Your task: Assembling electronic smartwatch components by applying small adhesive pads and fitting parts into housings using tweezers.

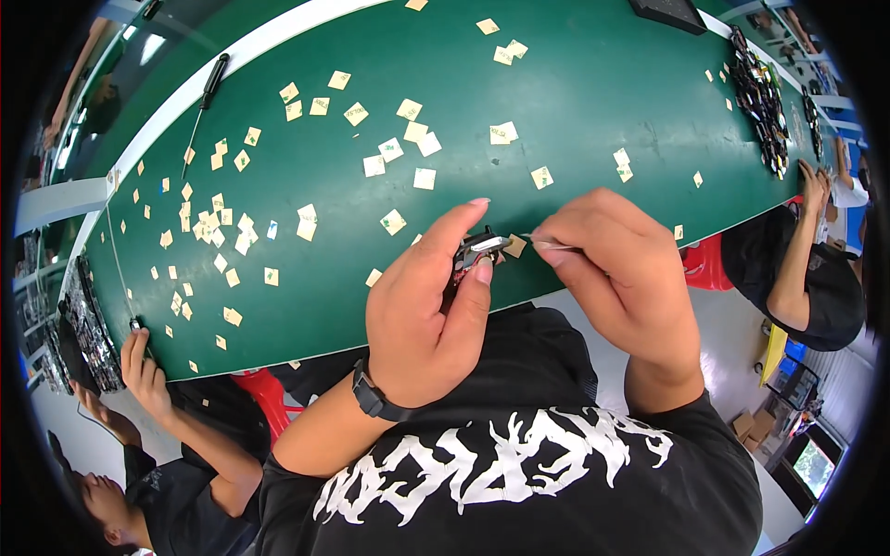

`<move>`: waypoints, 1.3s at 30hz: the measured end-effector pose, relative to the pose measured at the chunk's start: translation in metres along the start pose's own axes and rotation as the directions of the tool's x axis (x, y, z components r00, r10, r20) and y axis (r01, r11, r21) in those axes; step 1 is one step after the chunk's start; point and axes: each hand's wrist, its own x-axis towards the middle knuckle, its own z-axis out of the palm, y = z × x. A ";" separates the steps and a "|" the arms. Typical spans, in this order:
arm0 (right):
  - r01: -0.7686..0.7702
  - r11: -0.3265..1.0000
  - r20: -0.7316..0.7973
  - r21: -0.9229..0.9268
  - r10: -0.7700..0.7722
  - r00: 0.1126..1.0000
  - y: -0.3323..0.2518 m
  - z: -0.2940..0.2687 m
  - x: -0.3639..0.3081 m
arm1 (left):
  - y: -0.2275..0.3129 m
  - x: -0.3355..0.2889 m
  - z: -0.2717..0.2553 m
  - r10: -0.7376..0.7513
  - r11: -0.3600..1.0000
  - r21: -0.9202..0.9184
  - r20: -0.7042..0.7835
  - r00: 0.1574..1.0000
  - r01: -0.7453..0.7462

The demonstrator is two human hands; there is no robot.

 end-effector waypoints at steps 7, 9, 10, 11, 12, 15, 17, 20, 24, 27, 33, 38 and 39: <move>0.060 0.986 0.159 -0.159 -0.034 0.987 0.001 0.001 -0.003 | 0.010 0.005 0.003 0.116 0.968 0.229 -0.067 0.991 -0.098; 0.066 0.984 0.168 -0.163 -0.039 0.985 -0.001 0.001 -0.005 | 0.011 0.005 0.004 0.127 0.966 0.234 -0.059 0.990 -0.110; 0.073 0.983 0.177 -0.168 -0.042 0.983 -0.002 0.001 -0.005 | 0.011 0.005 0.004 0.126 0.966 0.235 -0.060 0.990 -0.109; 0.073 0.983 0.177 -0.167 -0.043 0.983 -0.002 0.000 -0.006 | 0.010 0.006 0.005 0.147 0.966 0.226 -0.069 0.987 -0.128; 0.070 0.987 0.209 -0.148 -0.038 0.977 -0.003 -0.001 -0.007 | 0.008 0.006 0.006 0.167 0.965 0.217 -0.078 0.983 -0.147; 0.064 0.995 0.286 -0.075 -0.040 0.957 -0.007 -0.009 -0.006 | -0.001 0.007 0.008 0.207 0.965 0.185 -0.092 0.974 -0.188; 0.059 0.998 0.332 -0.021 -0.049 0.942 -0.008 -0.012 -0.010 | 0.001 0.008 0.007 0.207 0.966 0.174 -0.087 0.974 -0.190; -0.125 0.986 0.043 0.107 0.121 0.992 -0.011 -0.013 -0.019 | 0.003 0.008 0.005 0.200 0.968 0.165 -0.067 0.978 -0.187; 0.028 0.999 0.090 0.025 -0.030 0.996 -0.010 -0.010 -0.011 | 0.006 0.007 0.003 0.174 0.967 0.192 -0.019 0.985 -0.167; -0.034 0.999 0.062 -0.020 0.035 0.997 -0.013 -0.003 -0.010 | 0.006 0.007 0.002 0.154 0.971 0.185 -0.014 0.988 -0.148; -0.039 0.999 0.074 -0.028 0.041 0.996 -0.014 -0.003 -0.014 | 0.004 0.007 0.003 0.128 0.985 0.120 -0.019 0.992 -0.125; -0.069 0.996 0.064 -0.056 0.072 0.995 -0.011 0.004 -0.015 | 0.008 0.009 -0.001 0.144 0.968 0.202 0.029 0.989 -0.147; -0.105 0.993 0.067 -0.061 0.109 0.992 -0.012 0.005 -0.016 | 0.008 0.009 -0.001 0.142 0.969 0.202 0.023 0.990 -0.144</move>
